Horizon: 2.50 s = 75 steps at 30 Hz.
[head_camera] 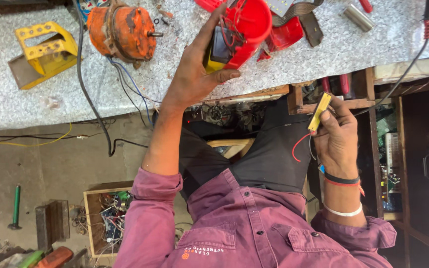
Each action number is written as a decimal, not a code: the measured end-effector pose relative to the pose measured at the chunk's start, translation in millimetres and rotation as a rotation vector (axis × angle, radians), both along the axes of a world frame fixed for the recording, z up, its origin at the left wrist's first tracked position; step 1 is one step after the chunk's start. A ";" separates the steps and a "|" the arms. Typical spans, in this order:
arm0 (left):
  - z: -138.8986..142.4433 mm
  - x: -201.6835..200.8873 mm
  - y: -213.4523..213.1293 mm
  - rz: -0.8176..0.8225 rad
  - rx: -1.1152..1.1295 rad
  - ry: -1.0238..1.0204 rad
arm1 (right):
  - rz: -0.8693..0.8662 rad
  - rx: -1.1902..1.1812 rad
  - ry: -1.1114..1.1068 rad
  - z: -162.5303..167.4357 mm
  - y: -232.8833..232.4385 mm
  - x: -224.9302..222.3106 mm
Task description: The person sits on the floor and repairs a red handheld electronic device. They use wire cutters to trim wires, a soldering iron to solder connections, and a small yellow component, then place the component inside the red casing.
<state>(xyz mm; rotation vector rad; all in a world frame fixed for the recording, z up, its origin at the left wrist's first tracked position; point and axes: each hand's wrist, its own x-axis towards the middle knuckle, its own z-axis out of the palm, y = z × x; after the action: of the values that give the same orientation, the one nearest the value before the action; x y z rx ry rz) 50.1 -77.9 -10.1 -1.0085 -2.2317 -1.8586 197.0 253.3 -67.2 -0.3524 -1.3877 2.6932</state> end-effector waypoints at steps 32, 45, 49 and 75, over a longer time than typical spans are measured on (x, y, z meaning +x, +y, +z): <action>-91.6 43.6 25.1 -0.129 1.447 -0.671 | 0.173 0.025 0.008 69.4 27.9 -71.8; -91.1 34.0 65.8 0.088 1.377 -0.585 | 0.186 0.344 0.162 51.2 -51.9 -85.2; -90.6 32.6 68.0 0.136 1.343 -0.580 | 0.286 0.471 0.243 56.7 -65.0 -101.1; -86.2 31.6 93.2 0.284 1.610 -0.439 | 0.557 1.658 0.888 93.5 -120.1 -153.2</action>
<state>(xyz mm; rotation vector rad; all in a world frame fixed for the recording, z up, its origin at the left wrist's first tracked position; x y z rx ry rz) 81.6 15.3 -96.3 0.0425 -0.2757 -2.7436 43.8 133.1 26.3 1.2251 -2.6560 0.6790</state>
